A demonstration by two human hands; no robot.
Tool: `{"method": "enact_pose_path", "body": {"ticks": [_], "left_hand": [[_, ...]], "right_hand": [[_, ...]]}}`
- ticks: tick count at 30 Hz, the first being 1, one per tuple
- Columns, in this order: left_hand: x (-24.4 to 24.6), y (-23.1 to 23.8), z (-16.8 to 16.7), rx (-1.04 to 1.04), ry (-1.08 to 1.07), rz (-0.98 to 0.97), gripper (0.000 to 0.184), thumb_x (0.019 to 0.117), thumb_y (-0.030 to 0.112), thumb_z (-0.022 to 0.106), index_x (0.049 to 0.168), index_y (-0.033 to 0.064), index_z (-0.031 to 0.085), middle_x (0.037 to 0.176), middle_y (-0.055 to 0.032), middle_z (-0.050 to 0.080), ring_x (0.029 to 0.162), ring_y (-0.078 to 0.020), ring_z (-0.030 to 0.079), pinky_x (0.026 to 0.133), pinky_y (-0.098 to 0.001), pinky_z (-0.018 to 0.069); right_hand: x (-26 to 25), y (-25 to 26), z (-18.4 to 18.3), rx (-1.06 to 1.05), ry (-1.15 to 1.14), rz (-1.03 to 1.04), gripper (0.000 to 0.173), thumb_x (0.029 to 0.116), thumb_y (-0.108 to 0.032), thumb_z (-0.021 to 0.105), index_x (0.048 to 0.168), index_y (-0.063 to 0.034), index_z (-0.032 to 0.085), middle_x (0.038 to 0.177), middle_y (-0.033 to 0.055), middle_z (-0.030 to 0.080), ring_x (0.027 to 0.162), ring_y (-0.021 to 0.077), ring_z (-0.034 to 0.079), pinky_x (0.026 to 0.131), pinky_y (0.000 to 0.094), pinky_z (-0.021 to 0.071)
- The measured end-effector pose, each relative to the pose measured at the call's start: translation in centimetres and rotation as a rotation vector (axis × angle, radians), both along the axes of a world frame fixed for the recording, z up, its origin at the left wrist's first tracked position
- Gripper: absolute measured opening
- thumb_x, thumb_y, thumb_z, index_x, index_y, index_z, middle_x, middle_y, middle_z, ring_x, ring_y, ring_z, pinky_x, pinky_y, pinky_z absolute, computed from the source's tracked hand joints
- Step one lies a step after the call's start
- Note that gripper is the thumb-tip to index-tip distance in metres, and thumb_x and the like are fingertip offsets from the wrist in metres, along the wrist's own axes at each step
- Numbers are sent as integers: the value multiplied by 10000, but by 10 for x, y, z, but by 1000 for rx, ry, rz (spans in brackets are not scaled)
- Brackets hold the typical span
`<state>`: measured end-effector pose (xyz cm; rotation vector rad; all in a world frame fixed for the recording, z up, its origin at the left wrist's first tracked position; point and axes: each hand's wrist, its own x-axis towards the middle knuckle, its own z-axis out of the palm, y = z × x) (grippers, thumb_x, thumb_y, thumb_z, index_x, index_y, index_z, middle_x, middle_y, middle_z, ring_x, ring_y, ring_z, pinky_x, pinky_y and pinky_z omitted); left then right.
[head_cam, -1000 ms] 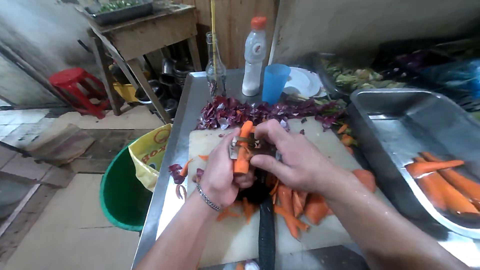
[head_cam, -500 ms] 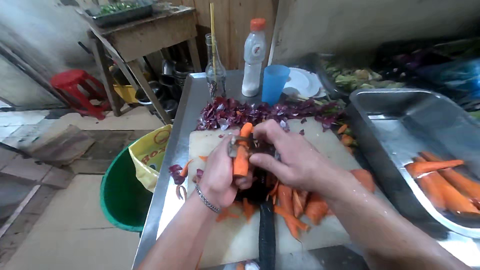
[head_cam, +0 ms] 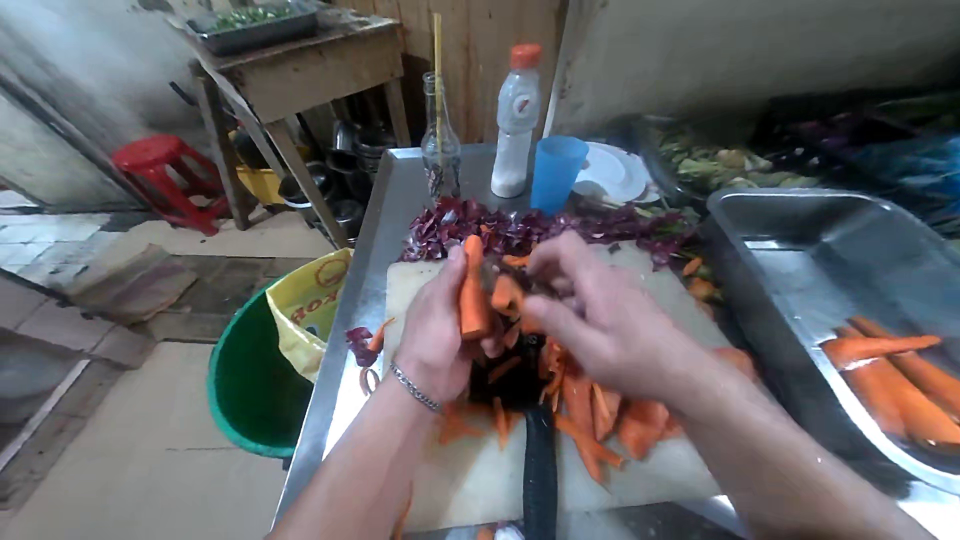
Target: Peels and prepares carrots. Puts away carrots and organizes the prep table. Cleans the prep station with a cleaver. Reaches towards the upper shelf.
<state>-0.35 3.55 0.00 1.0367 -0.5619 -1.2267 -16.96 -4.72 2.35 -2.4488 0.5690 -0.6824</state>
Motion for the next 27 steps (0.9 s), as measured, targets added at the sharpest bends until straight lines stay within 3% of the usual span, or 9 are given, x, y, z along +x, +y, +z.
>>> {"method": "enact_pose_path", "body": {"ticks": [4,10,16,17,19,21,24,27], "left_hand": [[11,2,-13,-132,22,-54,494,1101,511,303,1121,151,641,737,35,631,597,-10,611,540,-167,529],[4,2,-8,-106,141,-29,391,1091,451,404,1056,143,643,722,23,613,594,-34,614,524,-180,529],[3,3,-6,-103,82,-46,422,1083,471,401,1061,143,664,805,-1,664,674,-63,660,578,-228,574],[3,4,-6,-96,67,-61,431,1073,505,411,1075,162,671,805,8,664,657,-56,649,562,-221,563],[-2,8,-3,-5,28,-59,482,1036,613,412,1047,213,680,735,24,621,531,-36,551,450,-188,455],[-7,6,1,85,20,-51,519,1037,642,369,998,198,635,671,9,558,459,-52,461,394,-193,378],[-8,6,0,91,-7,-17,507,1051,619,367,973,188,622,632,18,525,413,-32,414,372,-165,358],[-9,7,1,45,-23,-45,452,1097,495,306,1019,160,600,684,-4,537,433,-46,432,391,-178,393]], "right_hand": [[12,29,-13,-258,13,79,430,1032,-546,452,1213,-179,583,781,-75,623,646,93,648,478,336,527],[12,18,-19,-309,-27,78,415,1033,-502,484,1219,-146,588,799,-46,637,629,111,642,470,334,518],[13,8,-22,-288,-37,99,438,1040,-523,473,1214,-135,576,781,-33,632,643,137,650,493,372,529],[13,7,-21,-284,-29,91,438,1039,-525,471,1215,-137,574,780,-31,633,642,143,652,493,378,528],[11,1,-20,-252,7,55,439,1039,-510,479,1254,-137,564,827,-13,663,691,168,683,534,414,560],[8,-6,-20,-238,21,22,458,1039,-521,474,1286,-144,556,855,-11,679,734,177,700,567,431,573],[9,-9,-20,-265,16,11,448,1039,-528,471,1270,-153,554,800,-25,648,679,165,672,530,409,547],[9,-17,-20,-248,8,-37,443,1037,-495,497,1266,-120,555,837,32,670,720,234,695,565,473,561]]}}
